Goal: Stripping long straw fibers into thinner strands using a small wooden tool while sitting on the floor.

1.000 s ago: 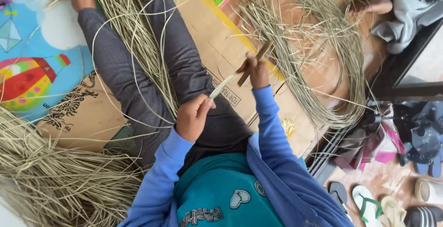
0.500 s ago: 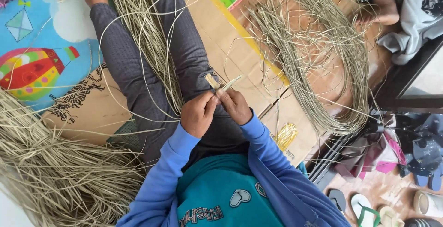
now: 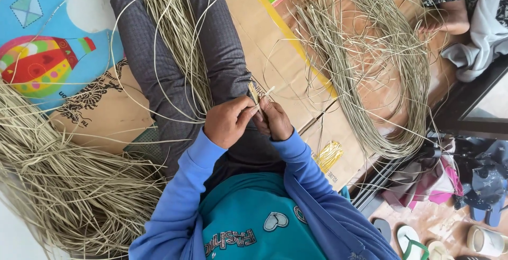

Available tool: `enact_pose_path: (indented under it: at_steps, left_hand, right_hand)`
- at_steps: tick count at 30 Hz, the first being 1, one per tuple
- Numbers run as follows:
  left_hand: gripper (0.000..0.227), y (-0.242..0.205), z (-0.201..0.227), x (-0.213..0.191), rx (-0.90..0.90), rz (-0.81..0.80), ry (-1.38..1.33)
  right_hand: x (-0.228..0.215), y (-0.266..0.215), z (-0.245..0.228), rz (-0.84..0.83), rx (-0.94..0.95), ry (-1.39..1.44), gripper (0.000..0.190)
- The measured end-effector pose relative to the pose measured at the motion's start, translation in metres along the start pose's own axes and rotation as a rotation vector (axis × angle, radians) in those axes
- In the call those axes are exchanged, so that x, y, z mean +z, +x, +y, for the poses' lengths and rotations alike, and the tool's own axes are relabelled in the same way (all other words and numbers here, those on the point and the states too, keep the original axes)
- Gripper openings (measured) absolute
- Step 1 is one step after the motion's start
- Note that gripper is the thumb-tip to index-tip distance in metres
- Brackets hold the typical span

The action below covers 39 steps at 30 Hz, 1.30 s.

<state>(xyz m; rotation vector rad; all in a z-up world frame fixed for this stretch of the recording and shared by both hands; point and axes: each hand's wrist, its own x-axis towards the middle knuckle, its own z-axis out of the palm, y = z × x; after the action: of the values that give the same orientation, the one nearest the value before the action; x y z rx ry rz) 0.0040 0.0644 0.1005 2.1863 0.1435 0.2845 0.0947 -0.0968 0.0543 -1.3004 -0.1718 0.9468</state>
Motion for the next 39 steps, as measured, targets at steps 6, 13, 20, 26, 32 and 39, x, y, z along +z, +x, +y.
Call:
enact_pose_path:
  at_steps: [6, 13, 20, 26, 32, 39]
  left_hand:
    - [0.022, -0.003, -0.036, 0.022, -0.06, -0.18, -0.628]
    - [0.018, -0.007, -0.035, 0.019, 0.01, -0.277, -0.897]
    - [0.019, -0.005, -0.002, 0.006, 0.046, -0.119, -0.646]
    - [0.024, -0.001, 0.014, -0.01, 0.068, 0.044, -0.29]
    - [0.029, -0.001, 0.021, -0.021, 0.097, -0.033, -0.107]
    - [0.033, 0.004, 0.029, -0.029, 0.193, -0.12, -0.644]
  right_hand:
    - [0.007, -0.009, -0.011, -0.182, 0.2, 0.37, 0.07]
    - [-0.019, -0.013, 0.016, -0.422, 0.38, 0.745, 0.063]
    - [-0.027, -0.014, -0.002, -0.396, 0.229, 0.584, 0.066]
    - [-0.001, -0.019, -0.01, -0.205, -0.16, 0.018, 0.048]
    - [0.004, -0.028, -0.003, -0.116, -0.125, -0.059, 0.045]
    - [0.029, -0.047, 0.001, -0.304, 0.026, 0.546, 0.056]
